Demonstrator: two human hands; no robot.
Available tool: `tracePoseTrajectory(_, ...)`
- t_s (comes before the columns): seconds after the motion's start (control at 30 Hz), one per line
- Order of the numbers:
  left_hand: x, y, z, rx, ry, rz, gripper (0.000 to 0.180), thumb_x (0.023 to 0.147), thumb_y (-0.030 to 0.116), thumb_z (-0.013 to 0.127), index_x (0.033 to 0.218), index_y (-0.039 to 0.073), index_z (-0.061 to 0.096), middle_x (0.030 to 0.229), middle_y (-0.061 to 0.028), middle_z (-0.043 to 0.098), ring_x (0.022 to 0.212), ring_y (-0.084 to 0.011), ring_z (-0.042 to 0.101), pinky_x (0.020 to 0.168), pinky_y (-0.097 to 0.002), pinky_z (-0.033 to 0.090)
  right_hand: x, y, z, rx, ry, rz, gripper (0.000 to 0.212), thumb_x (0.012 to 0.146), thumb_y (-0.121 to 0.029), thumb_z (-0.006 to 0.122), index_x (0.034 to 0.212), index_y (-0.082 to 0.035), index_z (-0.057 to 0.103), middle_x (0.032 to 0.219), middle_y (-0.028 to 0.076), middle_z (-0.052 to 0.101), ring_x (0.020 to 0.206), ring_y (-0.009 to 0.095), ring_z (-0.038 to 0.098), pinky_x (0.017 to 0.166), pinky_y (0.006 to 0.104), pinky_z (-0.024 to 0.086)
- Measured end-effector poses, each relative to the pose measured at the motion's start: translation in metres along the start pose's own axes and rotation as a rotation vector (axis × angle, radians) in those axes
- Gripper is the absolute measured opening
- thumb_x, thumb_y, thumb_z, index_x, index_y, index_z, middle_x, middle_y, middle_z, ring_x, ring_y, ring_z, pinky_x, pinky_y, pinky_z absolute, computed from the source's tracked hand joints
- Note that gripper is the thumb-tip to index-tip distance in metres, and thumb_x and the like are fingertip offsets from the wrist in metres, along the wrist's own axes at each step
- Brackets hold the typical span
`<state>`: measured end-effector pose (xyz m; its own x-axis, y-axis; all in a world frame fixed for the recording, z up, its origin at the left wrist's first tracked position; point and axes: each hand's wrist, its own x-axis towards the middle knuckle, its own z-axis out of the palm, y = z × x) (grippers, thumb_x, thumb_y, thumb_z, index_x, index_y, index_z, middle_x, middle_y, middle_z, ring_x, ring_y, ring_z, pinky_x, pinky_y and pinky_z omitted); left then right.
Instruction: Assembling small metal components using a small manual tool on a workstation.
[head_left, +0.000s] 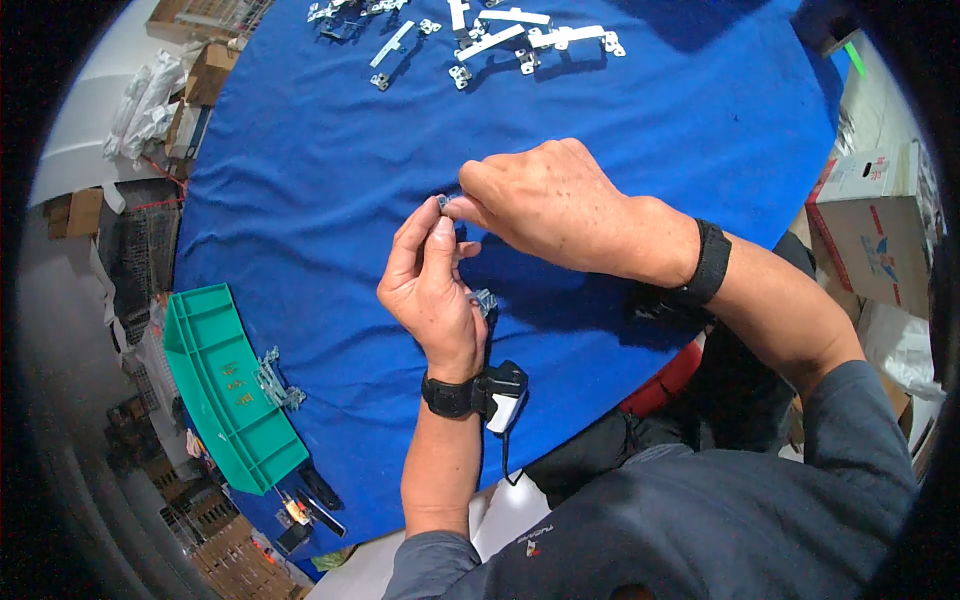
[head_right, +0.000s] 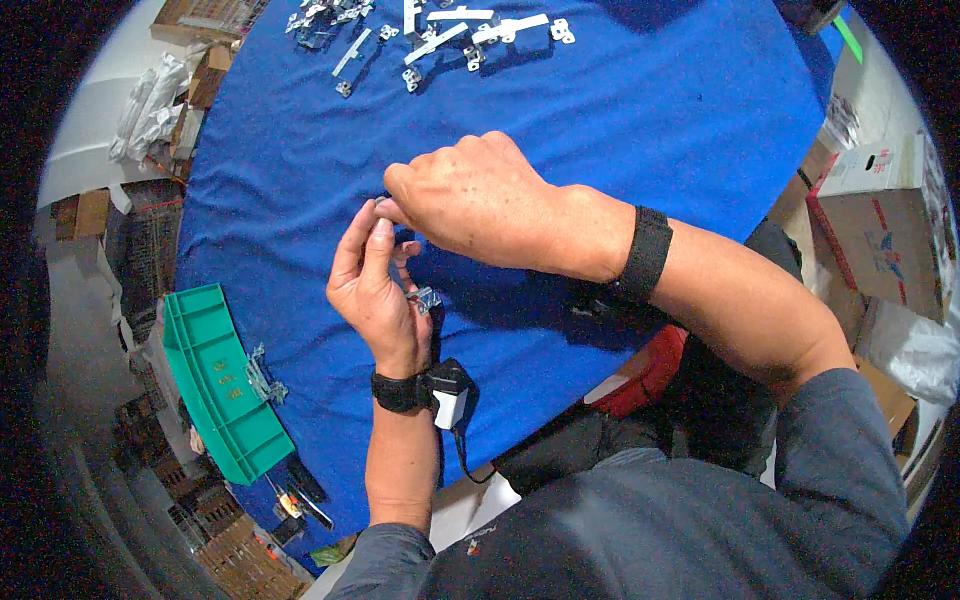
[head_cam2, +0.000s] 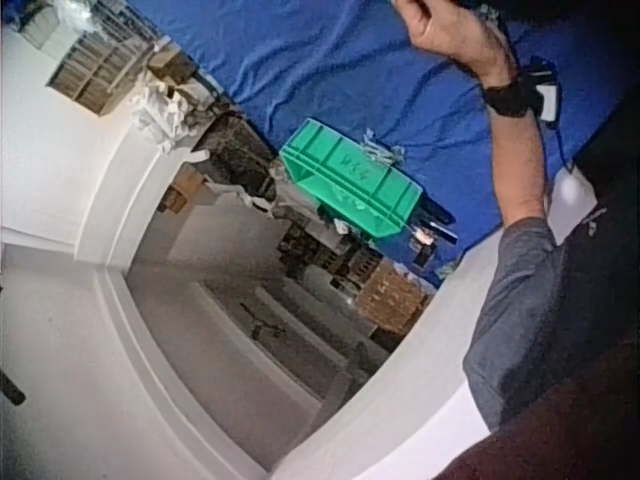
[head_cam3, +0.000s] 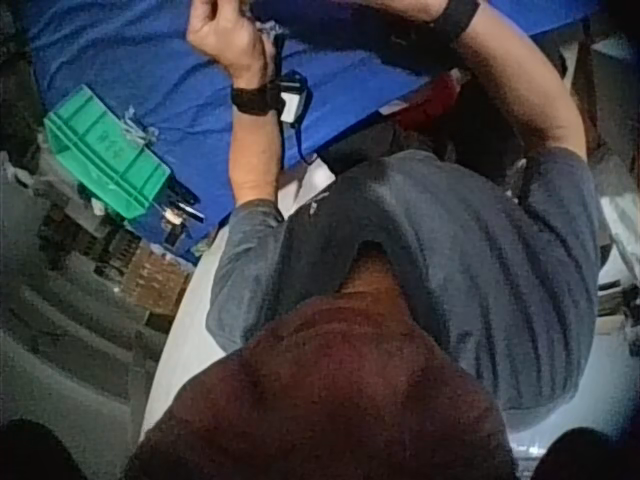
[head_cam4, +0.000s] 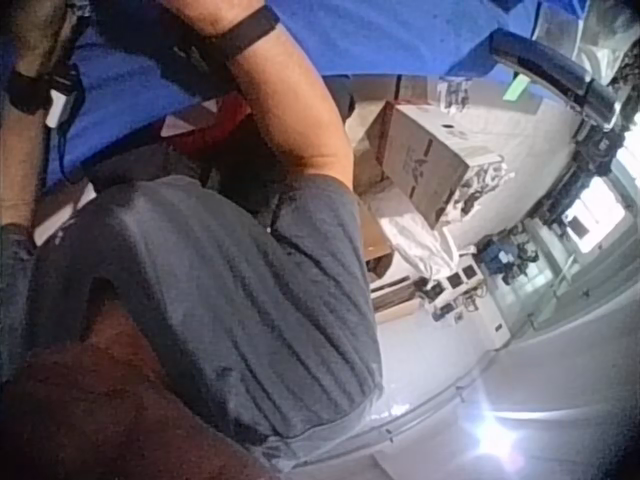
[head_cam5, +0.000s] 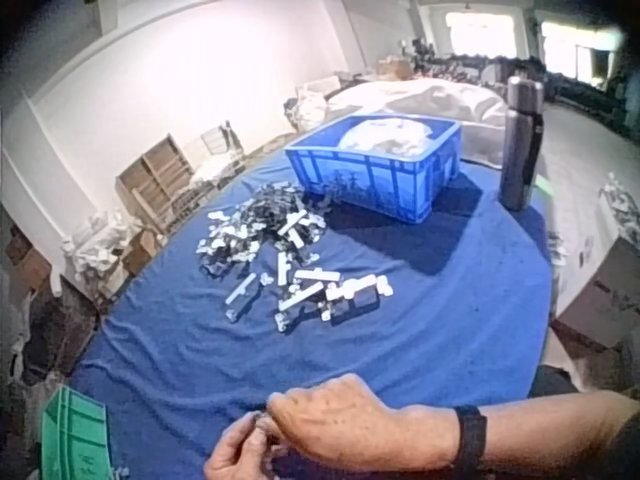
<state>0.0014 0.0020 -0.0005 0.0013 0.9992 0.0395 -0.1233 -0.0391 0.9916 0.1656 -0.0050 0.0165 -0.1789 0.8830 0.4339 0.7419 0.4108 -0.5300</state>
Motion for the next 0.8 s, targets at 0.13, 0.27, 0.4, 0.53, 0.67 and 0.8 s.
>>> tracePoseTrajectory(0.13,0.000,-0.003,-0.001,-0.007,0.002,0.007,0.023,0.094,-0.003,0.060,0.116,-0.007,0.065,0.103,-0.0147,0.071,0.080,-0.0151,0.068,0.066,-0.0275,0.059,0.002,-0.001,-0.001,0.065,0.047,-0.017,0.018,0.091,-0.020,0.060,0.086,-0.004,0.053,0.075,0.016,0.067,0.067,0.036,0.068,0.054,0.0476,0.051)
tracePoseTrajectory(0.27,0.000,-0.002,0.002,-0.005,0.017,0.001,0.023,0.094,-0.002,0.060,0.116,-0.006,0.066,0.102,-0.0145,0.071,0.078,-0.0155,0.068,0.063,-0.0268,0.059,0.001,0.000,-0.002,0.067,-0.007,0.039,0.015,0.089,-0.018,0.061,0.086,-0.005,0.053,0.076,0.015,0.067,0.068,0.035,0.067,0.053,0.0474,0.051)
tracePoseTrajectory(0.4,-0.001,-0.001,-0.002,0.008,0.008,-0.038,0.023,0.093,-0.002,0.061,0.116,-0.005,0.066,0.102,-0.0136,0.071,0.080,-0.0160,0.069,0.063,-0.0270,0.059,-0.001,0.003,-0.002,0.061,0.010,-0.032,0.014,0.088,-0.016,0.062,0.088,-0.006,0.052,0.077,0.014,0.064,0.068,0.036,0.066,0.053,0.0471,0.050)
tracePoseTrajectory(0.53,-0.001,0.003,0.004,-0.072,0.013,-0.032,0.026,0.092,-0.003,0.062,0.119,-0.005,0.064,0.106,-0.0130,0.070,0.088,-0.0169,0.069,0.062,-0.0259,0.059,0.002,0.007,-0.006,0.004,0.101,-0.018,0.015,0.088,-0.017,0.062,0.087,-0.006,0.053,0.077,0.012,0.061,0.070,0.035,0.065,0.053,0.0457,0.050)
tracePoseTrajectory(0.67,0.002,0.004,0.002,-0.173,-0.066,-0.043,0.049,0.091,-0.001,0.064,0.137,-0.003,0.046,0.111,-0.0149,0.068,0.093,-0.0172,0.069,0.062,-0.0251,0.059,0.008,0.006,-0.012,0.123,0.194,-0.078,0.013,0.089,-0.016,0.063,0.090,-0.006,0.055,0.080,0.011,0.059,0.077,0.033,0.062,0.061,0.0434,0.049)
tracePoseTrajectory(0.8,0.000,0.008,0.002,-0.256,-0.171,-0.087,0.066,0.090,-0.001,0.065,0.147,-0.003,0.030,0.113,-0.0168,0.067,0.085,-0.0158,0.069,0.057,-0.0239,0.059,0.012,0.005,-0.007,0.307,0.170,-0.215,0.011,0.091,-0.015,0.063,0.092,-0.007,0.056,0.081,0.011,0.057,0.079,0.033,0.059,0.066,0.0438,0.048)
